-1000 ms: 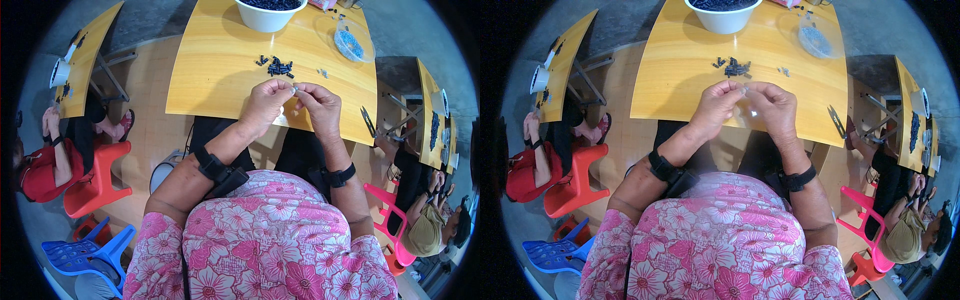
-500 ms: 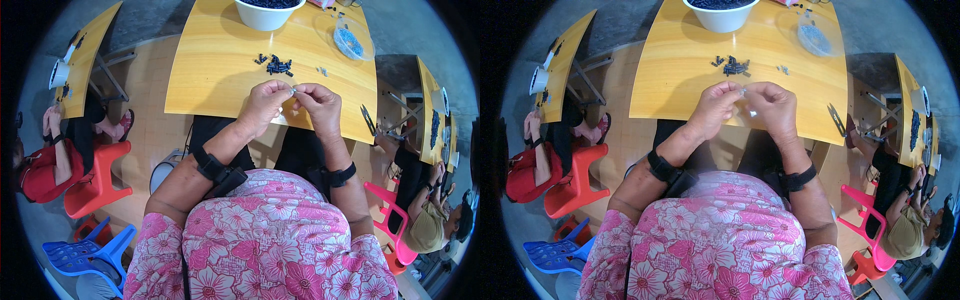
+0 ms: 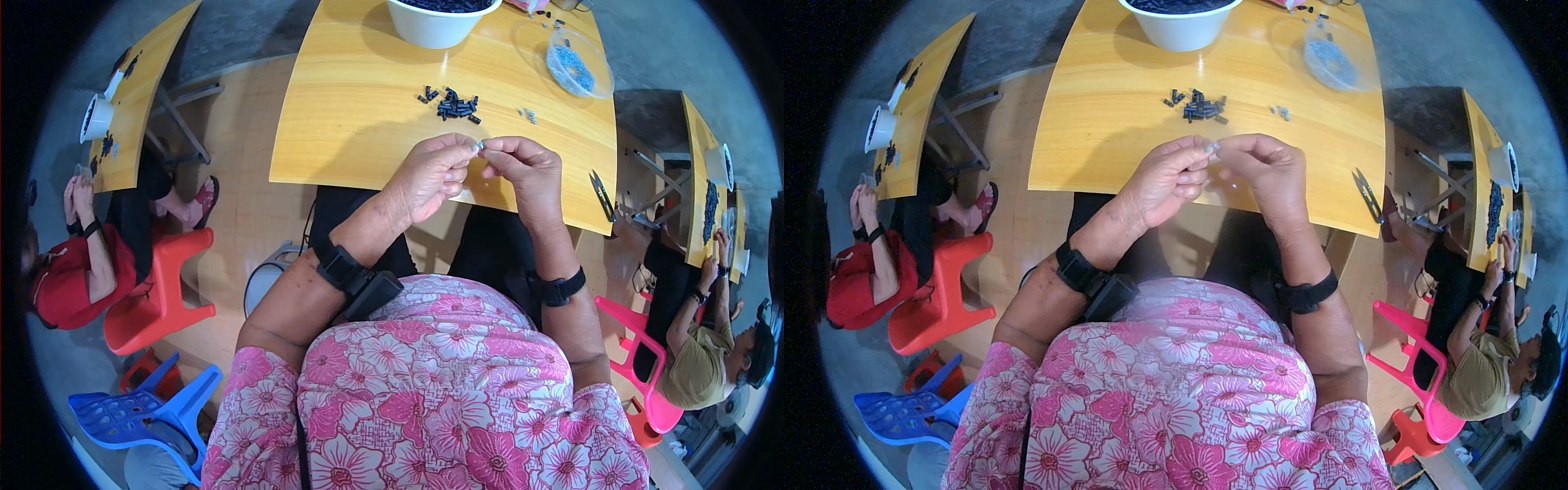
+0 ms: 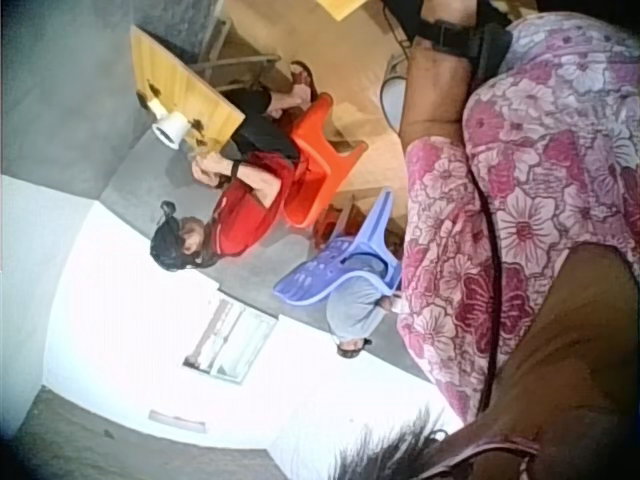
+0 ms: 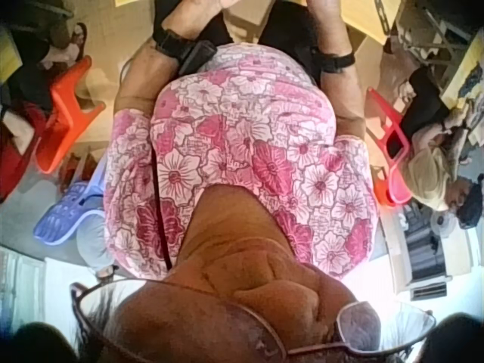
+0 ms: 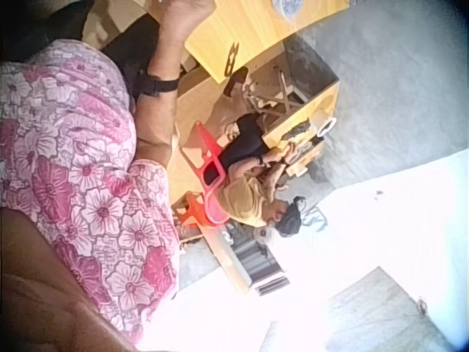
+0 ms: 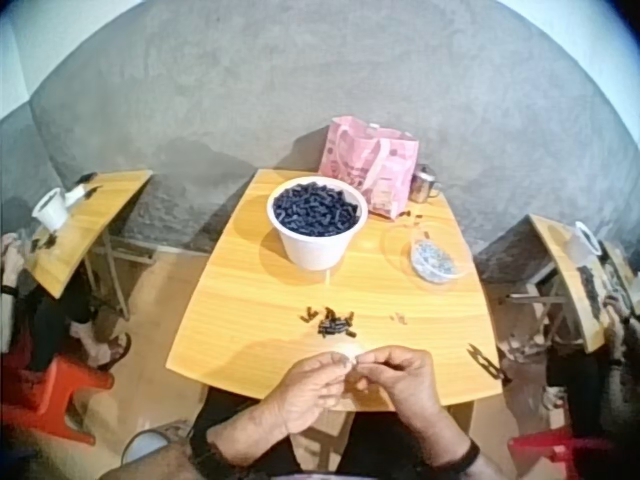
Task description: Manually assembling small black plastic components by hand at a workstation.
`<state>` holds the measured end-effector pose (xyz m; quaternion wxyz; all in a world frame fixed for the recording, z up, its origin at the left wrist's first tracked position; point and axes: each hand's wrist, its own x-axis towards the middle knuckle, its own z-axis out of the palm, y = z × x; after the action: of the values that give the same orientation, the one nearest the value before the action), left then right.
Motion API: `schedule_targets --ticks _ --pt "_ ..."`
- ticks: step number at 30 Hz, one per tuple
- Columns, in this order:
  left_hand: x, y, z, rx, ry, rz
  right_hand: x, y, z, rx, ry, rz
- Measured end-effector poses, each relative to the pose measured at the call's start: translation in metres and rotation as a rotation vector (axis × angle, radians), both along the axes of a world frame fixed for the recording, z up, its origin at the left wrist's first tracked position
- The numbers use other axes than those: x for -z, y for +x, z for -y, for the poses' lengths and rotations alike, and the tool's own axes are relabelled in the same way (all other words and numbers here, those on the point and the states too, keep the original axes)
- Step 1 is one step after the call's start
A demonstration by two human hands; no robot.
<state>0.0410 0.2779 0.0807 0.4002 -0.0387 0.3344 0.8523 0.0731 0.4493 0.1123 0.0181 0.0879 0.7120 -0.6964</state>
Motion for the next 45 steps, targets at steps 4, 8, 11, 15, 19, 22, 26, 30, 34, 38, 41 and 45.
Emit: schedule_targets --ticks 4,8,11,15,19,22,26,30,34,38,41,45 --pt "-0.001 0.0 -0.001 -0.012 0.053 0.011 0.002 0.0 -0.001 0.031 -0.081 0.013" --pt "0.0 0.0 -0.002 -0.016 0.011 0.016 -0.001 -0.001 0.0 0.012 -0.064 0.038" --pt "0.002 0.001 -0.004 -0.025 -0.002 -0.014 -0.006 -0.002 0.001 0.012 -0.014 0.078" --pt "0.0 0.003 -0.009 -0.074 -0.127 -0.132 -0.004 -0.002 0.0 0.016 -0.013 0.078" --pt "0.004 0.002 -0.007 -0.073 -0.118 -0.145 -0.003 -0.002 0.001 0.005 0.016 0.055" --pt "0.003 0.005 -0.009 -0.1 -0.162 -0.159 -0.005 -0.002 0.001 -0.01 0.032 0.094" --pt "-0.006 0.011 -0.007 -0.131 -0.387 -0.364 -0.011 0.001 0.002 -0.058 0.058 0.137" --pt "-0.017 0.017 -0.004 -0.125 -0.384 -0.415 -0.019 0.011 0.01 -0.026 0.047 0.01" --pt "-0.02 0.024 -0.001 -0.09 -0.121 -0.209 -0.013 0.018 0.009 -0.059 0.075 -0.162" --pt "-0.016 0.03 0.001 -0.087 -0.055 -0.129 -0.01 0.022 0.013 -0.074 0.052 -0.158" --pt "-0.015 0.036 -0.001 -0.125 -0.108 -0.12 -0.003 0.023 0.015 -0.043 0.08 -0.171" --pt "-0.016 0.04 -0.007 -0.167 -0.316 -0.174 0.009 0.02 0.009 -0.068 0.361 -0.285"
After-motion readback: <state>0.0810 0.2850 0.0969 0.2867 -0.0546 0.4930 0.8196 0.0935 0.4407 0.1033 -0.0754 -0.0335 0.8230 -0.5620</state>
